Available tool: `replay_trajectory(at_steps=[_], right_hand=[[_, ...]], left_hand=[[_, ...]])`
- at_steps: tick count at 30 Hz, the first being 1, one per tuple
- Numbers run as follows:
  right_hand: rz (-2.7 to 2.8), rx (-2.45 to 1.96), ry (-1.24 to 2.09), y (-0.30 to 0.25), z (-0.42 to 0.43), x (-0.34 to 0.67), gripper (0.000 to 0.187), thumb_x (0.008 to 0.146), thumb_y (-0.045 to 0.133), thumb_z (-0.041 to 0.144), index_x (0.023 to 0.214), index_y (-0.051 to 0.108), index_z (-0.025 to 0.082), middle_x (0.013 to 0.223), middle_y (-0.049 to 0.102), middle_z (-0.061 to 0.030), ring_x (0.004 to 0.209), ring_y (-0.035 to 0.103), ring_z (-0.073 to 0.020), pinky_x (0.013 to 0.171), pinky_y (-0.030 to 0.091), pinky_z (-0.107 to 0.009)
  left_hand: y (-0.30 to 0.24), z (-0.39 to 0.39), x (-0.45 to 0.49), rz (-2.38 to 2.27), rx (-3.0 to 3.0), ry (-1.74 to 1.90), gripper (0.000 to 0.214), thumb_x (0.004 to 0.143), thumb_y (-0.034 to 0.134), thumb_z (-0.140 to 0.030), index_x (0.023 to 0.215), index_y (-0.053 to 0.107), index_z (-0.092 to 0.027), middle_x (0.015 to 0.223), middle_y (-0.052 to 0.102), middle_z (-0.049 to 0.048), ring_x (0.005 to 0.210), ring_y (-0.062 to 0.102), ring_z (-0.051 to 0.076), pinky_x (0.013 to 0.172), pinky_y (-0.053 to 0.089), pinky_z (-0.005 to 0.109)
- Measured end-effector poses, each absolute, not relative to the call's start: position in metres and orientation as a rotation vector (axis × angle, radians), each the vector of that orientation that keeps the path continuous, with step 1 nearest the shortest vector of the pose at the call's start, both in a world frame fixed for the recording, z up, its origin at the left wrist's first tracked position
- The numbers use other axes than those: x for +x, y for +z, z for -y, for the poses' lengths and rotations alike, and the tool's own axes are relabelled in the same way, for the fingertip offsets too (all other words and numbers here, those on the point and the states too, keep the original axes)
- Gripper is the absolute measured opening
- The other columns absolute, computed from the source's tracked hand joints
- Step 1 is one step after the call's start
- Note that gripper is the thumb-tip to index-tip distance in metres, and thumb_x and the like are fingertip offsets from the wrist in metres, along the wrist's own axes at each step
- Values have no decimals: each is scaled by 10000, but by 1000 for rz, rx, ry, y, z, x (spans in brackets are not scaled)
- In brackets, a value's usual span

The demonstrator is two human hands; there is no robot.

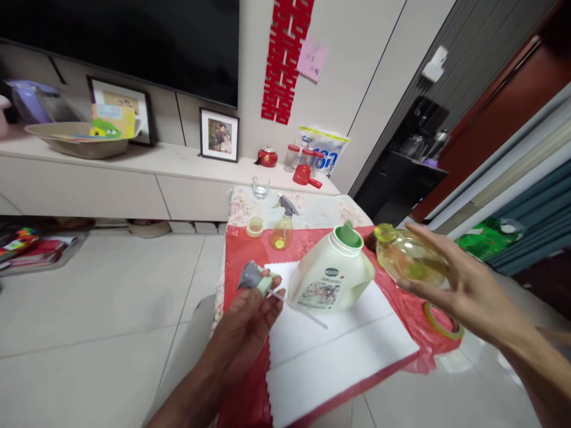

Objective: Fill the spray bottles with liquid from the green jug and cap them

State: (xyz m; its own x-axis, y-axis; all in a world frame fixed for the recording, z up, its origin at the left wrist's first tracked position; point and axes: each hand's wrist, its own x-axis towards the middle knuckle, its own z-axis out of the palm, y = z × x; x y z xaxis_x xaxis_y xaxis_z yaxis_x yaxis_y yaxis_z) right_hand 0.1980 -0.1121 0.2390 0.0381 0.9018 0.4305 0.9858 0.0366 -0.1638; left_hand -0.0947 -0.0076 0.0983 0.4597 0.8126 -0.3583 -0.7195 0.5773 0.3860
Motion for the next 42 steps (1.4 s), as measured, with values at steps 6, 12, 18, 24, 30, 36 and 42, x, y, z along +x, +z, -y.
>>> replay_trajectory(at_steps=[6,12,18,24,30,36,42], right_hand=[[1921,-1924,-122,167,161,168,660,924,621,472,1522,384,324,1428,522,-70,1269,545,-299,939,579,-469],[1984,-1948,-148,124,169,140,645,932,555,308,1541,345,262,1431,448,-116,1290,474,-285,957,553,-459],[1992,-1918,-128,122,166,127,667,929,544,276,1554,309,259,1415,434,-130,1309,442,-296,977,535,-476],[1972,-1830,-83,115,156,108,661,937,546,288,1559,330,227,1454,340,-161,1341,401,-305,982,533,-478],[1960,-1656,-195,110,149,94,674,929,592,252,1546,349,130,1402,443,-186,1291,452,-309,998,488,-474],[2019,-1520,-237,108,146,97,709,887,658,244,1525,380,107,1384,471,-197,1276,469,-319,1013,448,-476],[1681,-1447,578,99,147,111,647,905,658,385,1507,445,277,1424,512,-91,1296,511,-248,1038,480,-355]], left_hand=[[100,3,-94,-516,159,1010,187,948,575,-99,1094,663,-176,1049,740,67,876,732,128,807,622,239],[97,8,-89,-495,195,1011,122,904,664,-128,1014,677,-180,1080,729,58,896,720,123,830,612,229],[93,14,-82,-482,274,1001,181,787,812,-162,920,688,-163,1083,723,45,860,700,109,836,590,218],[84,32,-66,-455,417,916,263,736,860,-268,946,720,-192,983,737,26,904,673,150,868,543,270],[83,39,-60,-325,490,874,274,738,859,-324,965,740,-225,1019,754,28,1105,656,241,1094,438,411],[80,38,-63,-274,492,852,246,787,827,-299,1011,739,-248,1018,759,15,1153,651,227,1128,412,399],[66,38,-68,-185,569,772,276,845,779,-346,1089,715,-235,1172,721,63,1231,611,267,1099,427,447]])
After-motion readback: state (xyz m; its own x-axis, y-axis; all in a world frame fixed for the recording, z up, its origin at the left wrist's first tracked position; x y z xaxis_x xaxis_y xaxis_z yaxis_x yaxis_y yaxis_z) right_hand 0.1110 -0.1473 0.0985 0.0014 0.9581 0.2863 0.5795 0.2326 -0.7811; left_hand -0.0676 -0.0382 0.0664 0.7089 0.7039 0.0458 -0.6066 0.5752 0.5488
